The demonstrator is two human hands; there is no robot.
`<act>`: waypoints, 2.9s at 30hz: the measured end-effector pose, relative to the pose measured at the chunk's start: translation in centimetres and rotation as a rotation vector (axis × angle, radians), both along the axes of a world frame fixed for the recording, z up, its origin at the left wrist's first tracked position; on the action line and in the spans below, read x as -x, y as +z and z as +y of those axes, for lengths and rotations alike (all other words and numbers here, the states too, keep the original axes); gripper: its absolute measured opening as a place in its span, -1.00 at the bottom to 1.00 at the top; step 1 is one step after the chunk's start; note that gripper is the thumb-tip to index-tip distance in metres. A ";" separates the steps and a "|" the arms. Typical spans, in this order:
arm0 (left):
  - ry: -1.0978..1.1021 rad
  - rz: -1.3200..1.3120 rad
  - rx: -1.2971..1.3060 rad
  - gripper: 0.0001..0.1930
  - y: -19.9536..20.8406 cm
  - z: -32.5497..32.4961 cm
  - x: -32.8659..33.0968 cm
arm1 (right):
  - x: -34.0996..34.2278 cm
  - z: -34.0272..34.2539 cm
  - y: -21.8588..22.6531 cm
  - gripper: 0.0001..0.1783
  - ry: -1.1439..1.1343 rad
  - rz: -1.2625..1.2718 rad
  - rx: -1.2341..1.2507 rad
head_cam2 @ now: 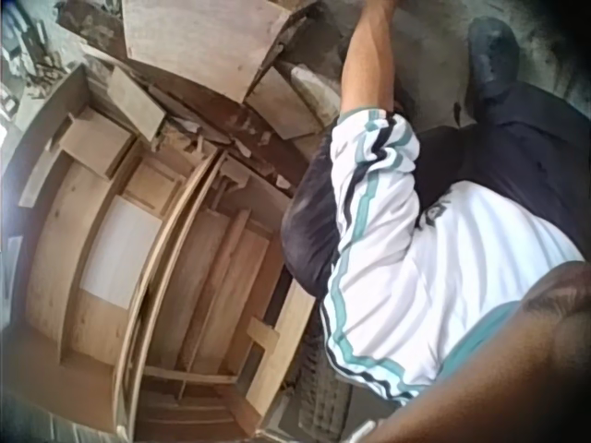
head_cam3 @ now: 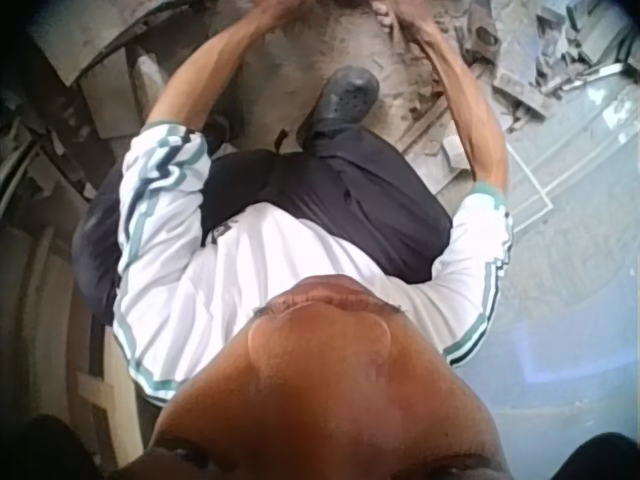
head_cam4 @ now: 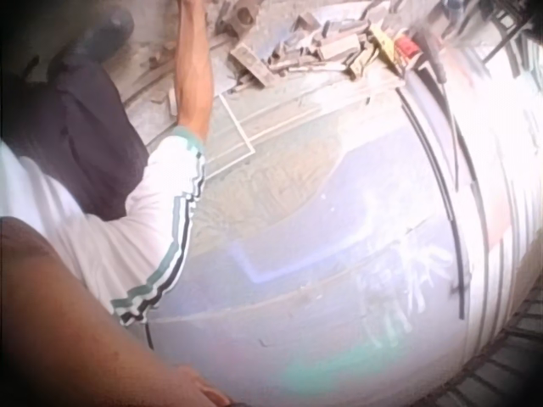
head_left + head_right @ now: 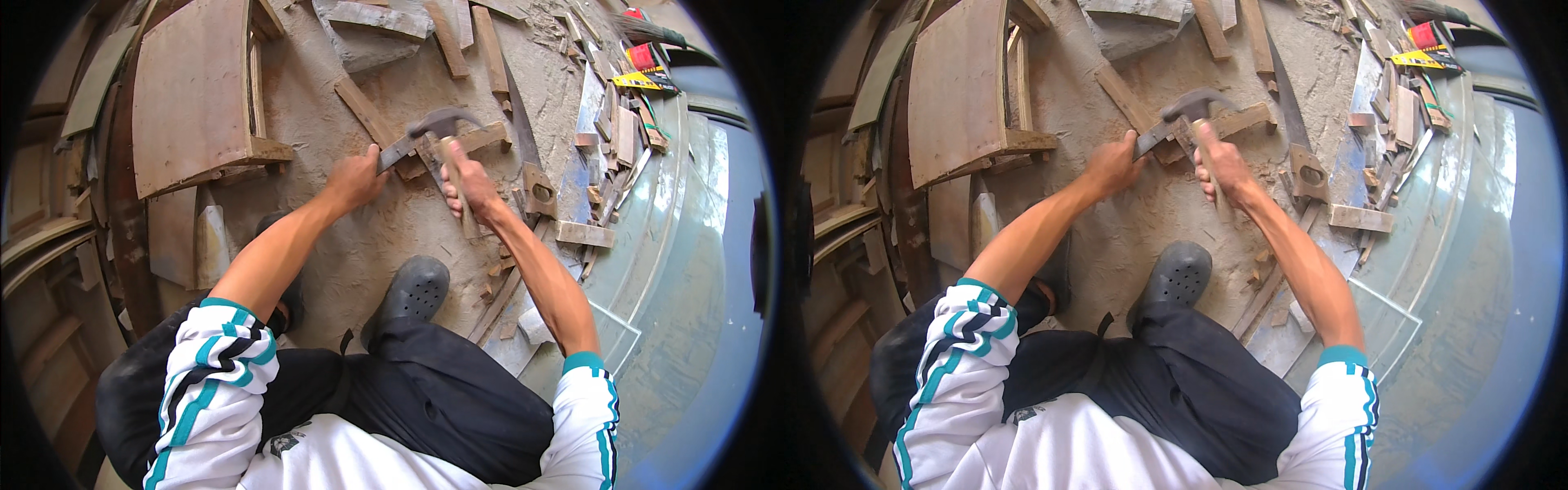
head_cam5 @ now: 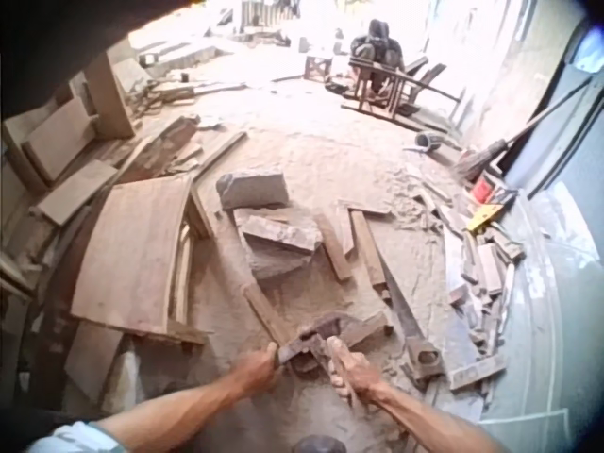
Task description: The person assembles a small wooden frame by fitting two pieces together and securing them with nails. They use a hammer to drive the nails into the wood and inspect the joint multiple times to ensure it is secure.
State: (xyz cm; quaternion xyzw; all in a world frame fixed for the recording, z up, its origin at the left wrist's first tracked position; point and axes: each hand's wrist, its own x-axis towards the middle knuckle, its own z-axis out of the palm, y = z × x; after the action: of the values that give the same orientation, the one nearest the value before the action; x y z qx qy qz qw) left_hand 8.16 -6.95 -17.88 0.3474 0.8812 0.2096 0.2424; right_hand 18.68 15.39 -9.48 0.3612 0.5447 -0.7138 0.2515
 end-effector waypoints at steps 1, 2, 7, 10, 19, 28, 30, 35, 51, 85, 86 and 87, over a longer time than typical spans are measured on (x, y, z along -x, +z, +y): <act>0.000 -0.004 0.003 -0.57 -0.1 0.0 0.2 | 0.1 0.2 0.2 -0.24 0.132 -0.025 -0.025; -0.004 0.003 -0.003 -0.57 -0.1 0.1 0.2 | 0.2 0.5 0.2 -0.24 0.264 -0.051 -0.051; -0.002 0.023 -0.011 -0.56 -0.2 0.0 0.0 | 1.2 0.4 1.0 -0.23 0.007 0.050 -0.043; -0.015 0.036 -0.009 -0.57 -0.2 0.1 0.2 | 0.8 0.3 0.5 -0.22 0.231 -0.038 -0.144; -0.001 0.032 -0.050 -0.57 -0.1 -0.1 0.2 | -0.3 -0.9 0.6 -0.29 0.292 0.298 -0.735; 0.005 0.017 -0.024 -0.57 0.6 0.0 0.2 | -2.8 -3.2 -1.5 -0.62 0.466 0.524 -0.990; 0.016 0.003 -0.033 -0.57 0.8 0.0 0.1 | -3.0 -3.2 -1.0 -0.65 0.458 0.667 -1.067; 0.019 -0.020 -0.010 -0.56 0.5 -0.5 0.2 | -3.1 -3.4 1.1 -0.70 0.409 1.084 -1.066; 0.026 0.029 -0.077 -0.59 -0.4 -0.1 0.0 | -2.4 -4.4 1.2 -0.71 0.258 0.997 -1.105; -0.020 0.040 -0.051 -0.62 -0.1 0.0 0.4 | 0.2 3.6 -1.9 -0.56 1.029 1.036 -1.397; -0.022 0.042 -0.036 -0.62 -0.1 0.0 0.5 | 0.4 3.8 -1.7 -0.56 1.022 1.081 -1.384; -0.027 0.044 -0.022 -0.61 -0.2 0.0 0.5 | 0.8 4.3 -1.2 -0.57 1.069 1.171 -1.349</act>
State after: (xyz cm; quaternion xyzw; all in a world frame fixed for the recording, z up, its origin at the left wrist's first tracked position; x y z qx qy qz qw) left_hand 7.66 -6.98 -18.11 0.3666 0.8792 0.2083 0.2219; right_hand 17.87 19.70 -10.70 -0.2646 0.9566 -0.1199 -0.0230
